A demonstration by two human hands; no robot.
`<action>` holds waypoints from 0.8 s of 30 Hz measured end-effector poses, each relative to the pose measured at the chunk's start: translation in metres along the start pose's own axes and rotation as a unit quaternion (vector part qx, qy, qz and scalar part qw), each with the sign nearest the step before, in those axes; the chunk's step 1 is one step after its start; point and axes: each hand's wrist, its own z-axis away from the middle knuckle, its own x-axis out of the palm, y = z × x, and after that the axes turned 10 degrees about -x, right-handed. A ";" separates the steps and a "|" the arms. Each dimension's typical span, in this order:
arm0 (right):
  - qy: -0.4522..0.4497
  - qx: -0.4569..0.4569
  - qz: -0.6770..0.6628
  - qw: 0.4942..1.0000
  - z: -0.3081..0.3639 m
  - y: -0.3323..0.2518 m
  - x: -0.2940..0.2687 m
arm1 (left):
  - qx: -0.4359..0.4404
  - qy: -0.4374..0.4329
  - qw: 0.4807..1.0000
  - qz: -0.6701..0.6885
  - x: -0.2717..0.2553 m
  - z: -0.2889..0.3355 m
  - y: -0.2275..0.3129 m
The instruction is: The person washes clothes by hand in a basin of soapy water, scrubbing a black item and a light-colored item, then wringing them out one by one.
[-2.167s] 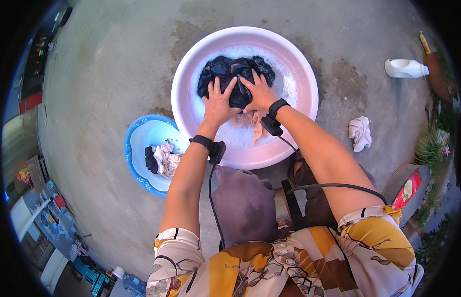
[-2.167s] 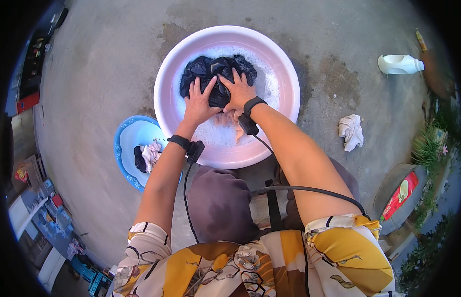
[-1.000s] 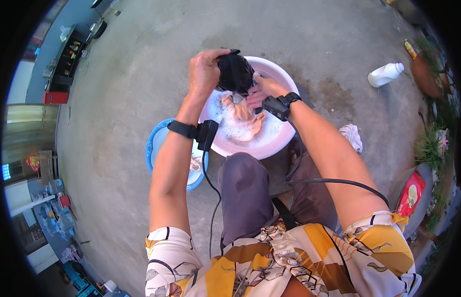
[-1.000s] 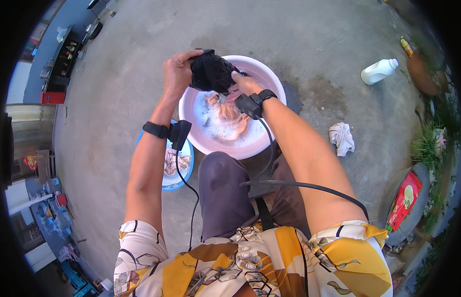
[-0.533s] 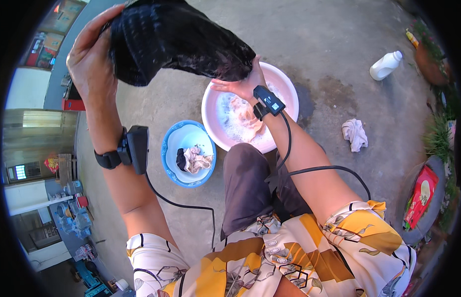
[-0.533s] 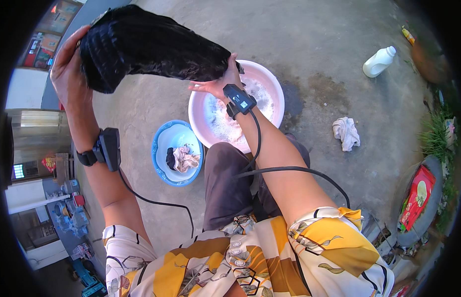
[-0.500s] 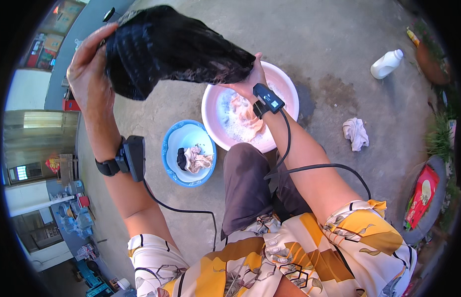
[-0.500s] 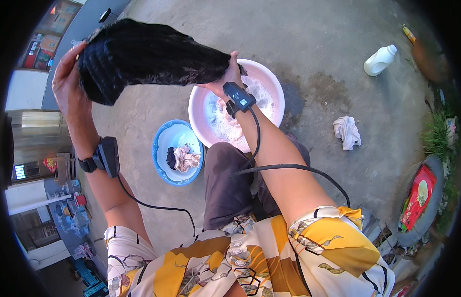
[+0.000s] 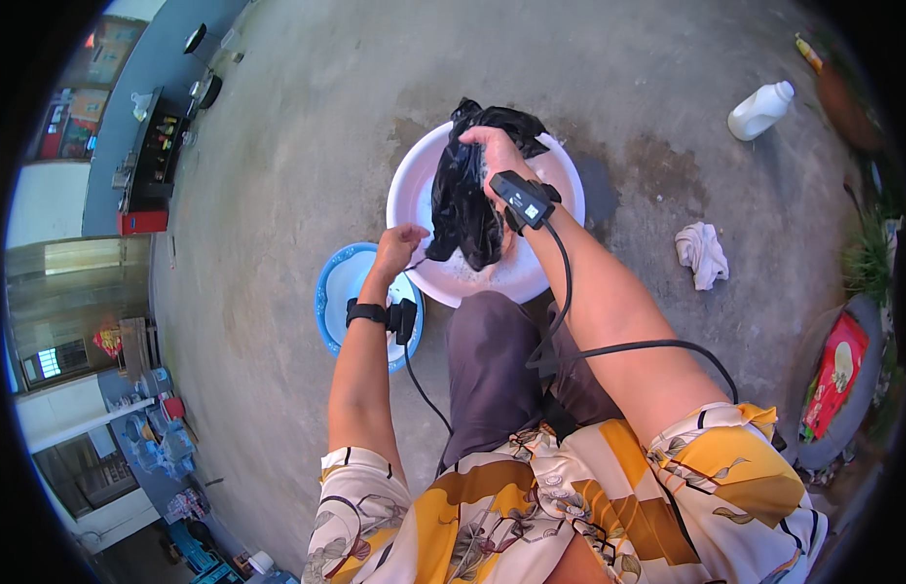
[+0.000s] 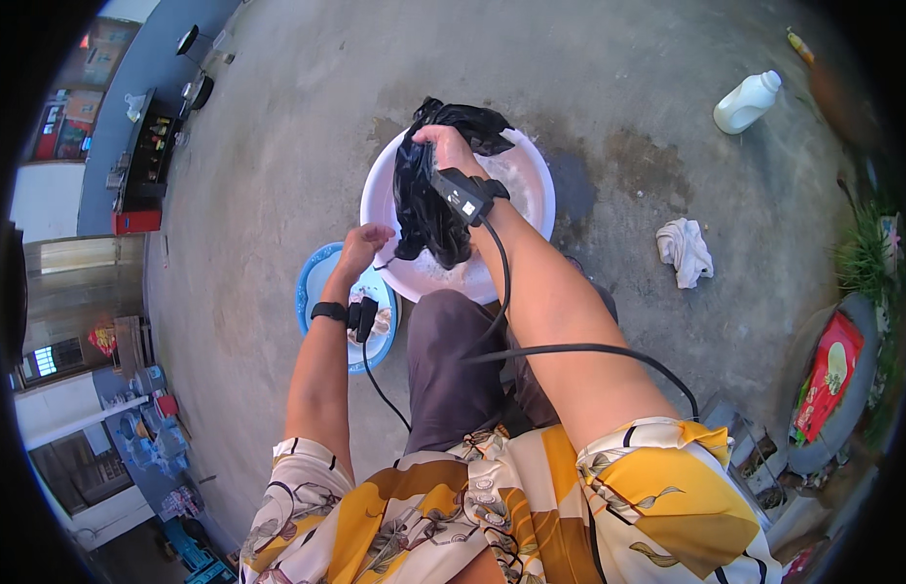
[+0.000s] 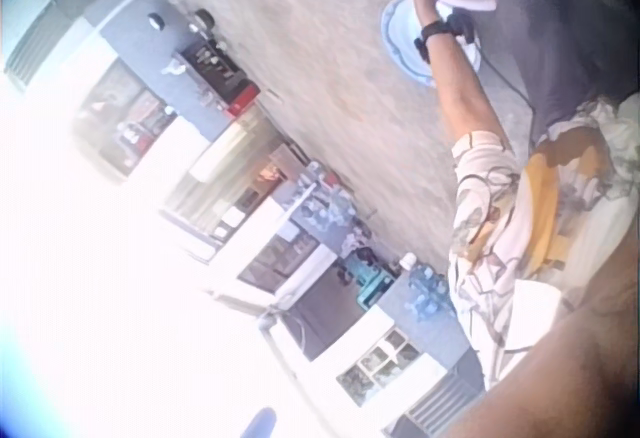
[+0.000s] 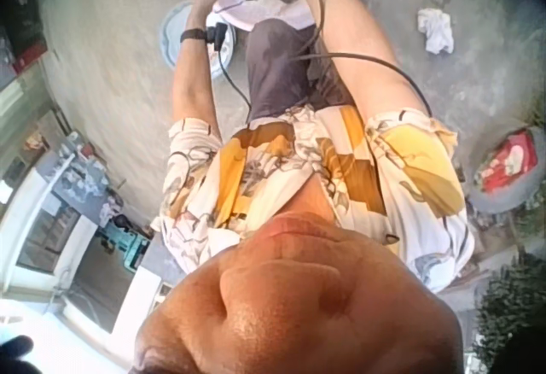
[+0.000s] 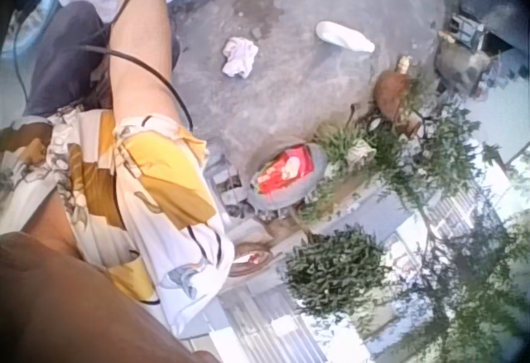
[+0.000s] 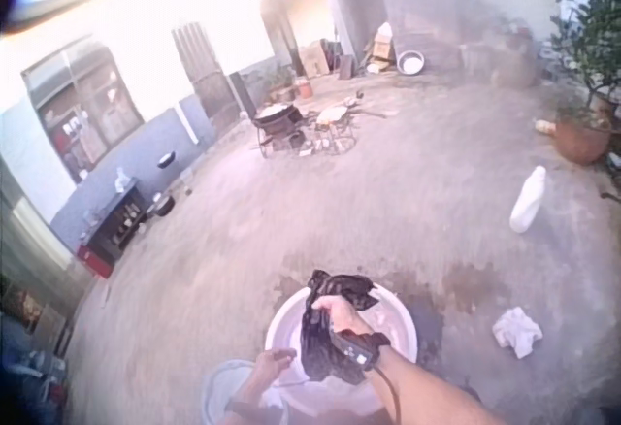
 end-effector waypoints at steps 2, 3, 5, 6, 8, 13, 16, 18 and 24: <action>-0.080 -0.007 0.186 0.979 0.018 -0.010 -0.004 | -0.011 -0.033 0.969 0.246 0.012 -0.010 0.038; -0.152 -0.047 0.270 0.950 0.003 -0.016 -0.026 | -0.002 -0.081 0.911 0.405 0.028 -0.019 0.075; -0.159 -0.009 0.287 0.945 0.025 -0.006 0.003 | -0.049 -0.139 0.855 0.497 0.003 -0.029 0.079; -0.195 -0.017 0.316 0.928 0.027 -0.006 0.007 | -0.093 -0.219 0.780 0.579 -0.001 -0.035 0.082; -0.227 -0.027 0.412 0.882 0.025 -0.009 -0.002 | -0.027 -0.269 0.779 0.566 0.004 -0.034 0.107; -0.334 0.008 0.661 0.671 0.022 -0.010 -0.004 | 0.064 -0.310 0.752 0.578 -0.005 -0.037 0.118; -0.347 -0.029 0.730 0.588 0.034 -0.015 0.002 | 0.130 -0.384 0.783 0.471 -0.016 -0.024 0.136; -0.344 -0.036 0.739 0.578 0.041 -0.014 0.012 | 0.124 -0.368 0.856 0.342 -0.030 -0.015 0.150; -0.268 -0.055 0.695 0.665 0.031 -0.021 -0.002 | 0.072 -0.170 0.983 0.018 -0.007 -0.006 0.186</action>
